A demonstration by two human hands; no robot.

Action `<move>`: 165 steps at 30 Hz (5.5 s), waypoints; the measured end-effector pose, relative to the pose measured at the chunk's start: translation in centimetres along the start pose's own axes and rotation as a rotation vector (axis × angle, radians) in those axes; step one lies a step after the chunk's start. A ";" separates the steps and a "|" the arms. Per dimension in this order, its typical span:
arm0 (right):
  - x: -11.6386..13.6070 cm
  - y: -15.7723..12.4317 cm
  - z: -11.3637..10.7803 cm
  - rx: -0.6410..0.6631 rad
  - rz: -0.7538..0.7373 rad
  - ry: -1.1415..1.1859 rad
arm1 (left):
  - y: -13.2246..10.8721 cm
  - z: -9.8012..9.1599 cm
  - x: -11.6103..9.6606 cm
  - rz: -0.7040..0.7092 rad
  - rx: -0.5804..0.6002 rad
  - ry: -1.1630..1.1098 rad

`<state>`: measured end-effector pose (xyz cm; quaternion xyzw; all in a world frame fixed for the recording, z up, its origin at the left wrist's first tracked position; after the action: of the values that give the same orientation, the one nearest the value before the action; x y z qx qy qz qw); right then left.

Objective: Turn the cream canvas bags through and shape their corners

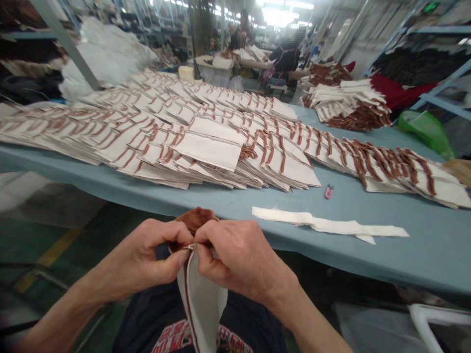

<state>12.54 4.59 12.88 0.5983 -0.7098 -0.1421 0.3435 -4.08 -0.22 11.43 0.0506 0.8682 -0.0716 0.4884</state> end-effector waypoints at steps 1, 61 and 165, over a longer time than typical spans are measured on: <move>0.0 0.0 0.1 -0.002 0.010 0.005 | -0.1 0.1 0.0 0.019 -0.034 0.025; -1.2 -1.7 2.0 -0.026 0.284 0.408 | -1.5 -0.7 0.4 0.172 -0.077 0.242; -2.7 -2.0 1.2 0.044 0.225 0.511 | -0.1 -0.6 1.3 -0.106 0.075 -0.132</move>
<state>13.36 6.38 9.96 0.5393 -0.6651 0.0678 0.5121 -5.26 -0.15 10.60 0.0182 0.8323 -0.1330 0.5379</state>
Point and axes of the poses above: each hand's wrist, its own y-axis towards the middle knuckle, its own z-axis out of the palm, x = y × z, the point moved 3 cm from there along y, towards the middle knuckle, and after that the axes turned 13 degrees about -z, right-handed, at the moved point
